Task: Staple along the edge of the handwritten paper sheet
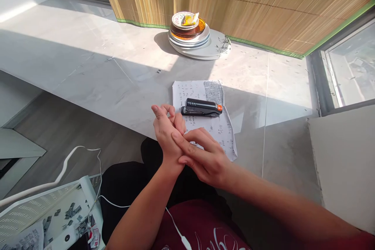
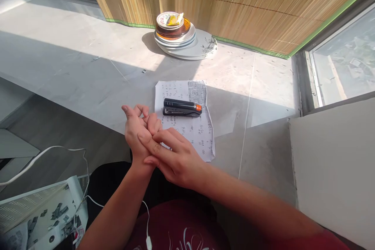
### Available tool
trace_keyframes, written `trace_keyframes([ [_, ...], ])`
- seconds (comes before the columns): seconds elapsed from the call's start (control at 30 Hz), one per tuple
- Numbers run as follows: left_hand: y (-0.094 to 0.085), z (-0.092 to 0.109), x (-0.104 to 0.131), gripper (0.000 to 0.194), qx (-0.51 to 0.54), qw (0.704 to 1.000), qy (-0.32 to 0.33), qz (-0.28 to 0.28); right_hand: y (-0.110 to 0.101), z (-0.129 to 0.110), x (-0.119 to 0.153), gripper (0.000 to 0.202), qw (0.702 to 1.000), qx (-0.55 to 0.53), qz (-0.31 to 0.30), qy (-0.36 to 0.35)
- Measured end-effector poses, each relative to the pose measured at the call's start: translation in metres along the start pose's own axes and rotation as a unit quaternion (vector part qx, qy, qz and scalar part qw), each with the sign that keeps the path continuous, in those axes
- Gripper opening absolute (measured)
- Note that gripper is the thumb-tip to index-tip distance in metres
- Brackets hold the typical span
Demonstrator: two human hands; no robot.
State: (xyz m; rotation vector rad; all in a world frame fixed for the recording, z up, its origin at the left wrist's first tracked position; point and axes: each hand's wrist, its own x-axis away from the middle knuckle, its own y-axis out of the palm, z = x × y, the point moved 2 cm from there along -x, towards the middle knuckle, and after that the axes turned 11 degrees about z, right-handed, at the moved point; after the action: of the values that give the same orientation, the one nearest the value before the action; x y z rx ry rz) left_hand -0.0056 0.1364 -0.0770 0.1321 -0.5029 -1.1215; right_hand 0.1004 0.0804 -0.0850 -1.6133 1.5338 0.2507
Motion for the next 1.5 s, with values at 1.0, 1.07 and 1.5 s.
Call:
trace_keyframes([
  [1.0, -0.022, 0.001, -0.011, 0.048, -0.264, 0.925, 0.254, -0.102, -0.026, 0.021, -0.015, 0.018, 0.974, 0.095, 0.202, 0.023],
  [1.07, -0.025, 0.009, -0.030, 0.035, -0.309, 0.886, 0.312, -0.150, -0.048, 0.035, -0.022, 0.016, 0.944, 0.156, 0.291, 0.023],
  [1.5, -0.047, -0.007, -0.093, 0.060, -0.540, 0.649, 0.441, -0.306, -0.079, 0.099, -0.028, 0.038, 0.970, 0.108, 0.128, 0.176],
])
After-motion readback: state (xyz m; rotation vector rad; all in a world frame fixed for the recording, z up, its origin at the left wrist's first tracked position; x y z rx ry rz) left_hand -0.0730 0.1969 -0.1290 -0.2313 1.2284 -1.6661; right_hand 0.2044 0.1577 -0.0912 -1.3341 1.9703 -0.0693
